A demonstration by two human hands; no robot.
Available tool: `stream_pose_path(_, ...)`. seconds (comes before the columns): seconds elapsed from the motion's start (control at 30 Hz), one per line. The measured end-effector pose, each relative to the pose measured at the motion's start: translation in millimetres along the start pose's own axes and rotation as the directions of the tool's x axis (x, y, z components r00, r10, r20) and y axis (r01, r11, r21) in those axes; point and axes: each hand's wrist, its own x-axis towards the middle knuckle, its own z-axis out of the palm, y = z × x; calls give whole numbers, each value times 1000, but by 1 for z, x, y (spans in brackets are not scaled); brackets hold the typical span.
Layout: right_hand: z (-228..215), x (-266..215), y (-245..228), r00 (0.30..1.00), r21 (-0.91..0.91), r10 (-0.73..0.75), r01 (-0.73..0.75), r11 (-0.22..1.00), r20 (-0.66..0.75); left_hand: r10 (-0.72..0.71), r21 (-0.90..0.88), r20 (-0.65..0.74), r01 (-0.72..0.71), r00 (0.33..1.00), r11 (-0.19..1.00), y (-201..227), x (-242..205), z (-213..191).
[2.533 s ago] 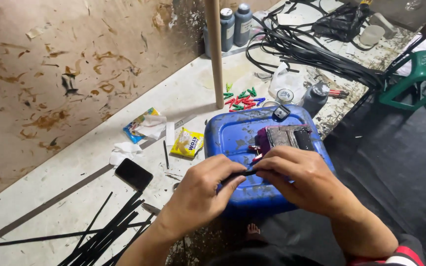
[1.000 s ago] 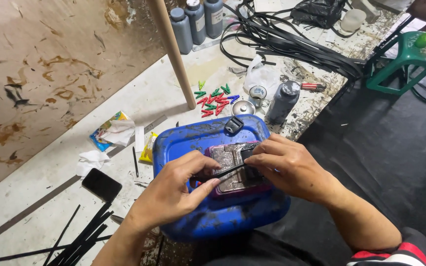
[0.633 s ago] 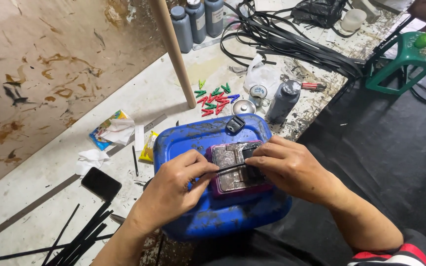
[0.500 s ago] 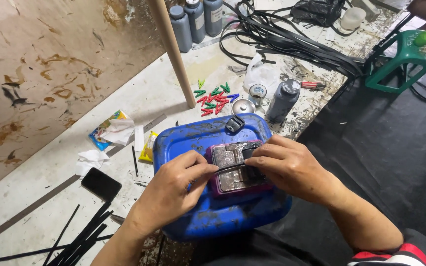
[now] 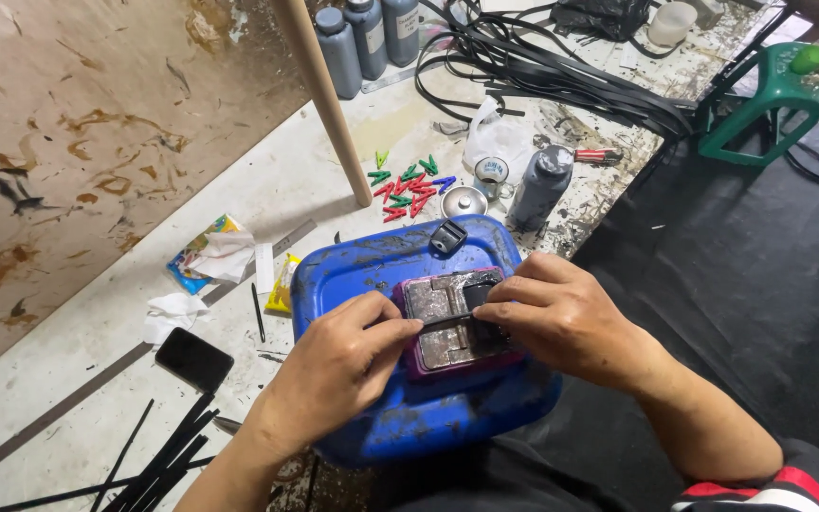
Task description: The person repeatedly picks up black rubber strips, rubs them on a small abrasive block, and hangs them on a wall-mounted drying rack using colored clothespins. The process is repeated for several strips throughout the clip.
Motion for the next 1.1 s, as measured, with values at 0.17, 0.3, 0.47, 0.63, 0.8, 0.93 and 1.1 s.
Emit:
stream_pose_path(0.17,-7,-12,5,1000,-78,5,-6,997,-17,48,30,38,-49,998,998,3,15,7)
stream_pose_path(0.3,-9,-18,5,998,-106,38,-42,993,-44,106,9,31,-106,994,994,4,26,11)
stream_pose_path(0.47,-5,-13,2,1000,-111,19,-20,994,-14,119,-17,90,-118,989,993,3,30,15)
stream_pose_path(0.63,1,-19,7,999,-118,0,-4,993,-42,136,28,105,-140,985,990,0,36,22)
stream_pose_path(0.8,-2,-28,8,981,-163,37,-69,984,-189,110,115,54,-115,992,987,-5,36,33)
stream_pose_path(0.93,-7,-26,5,980,-162,60,-91,983,-187,115,149,93,-128,989,980,-10,35,36)
stream_pose_path(1.1,8,-17,1,973,-153,-2,-35,988,-232,134,192,113,-154,985,969,-9,38,37)
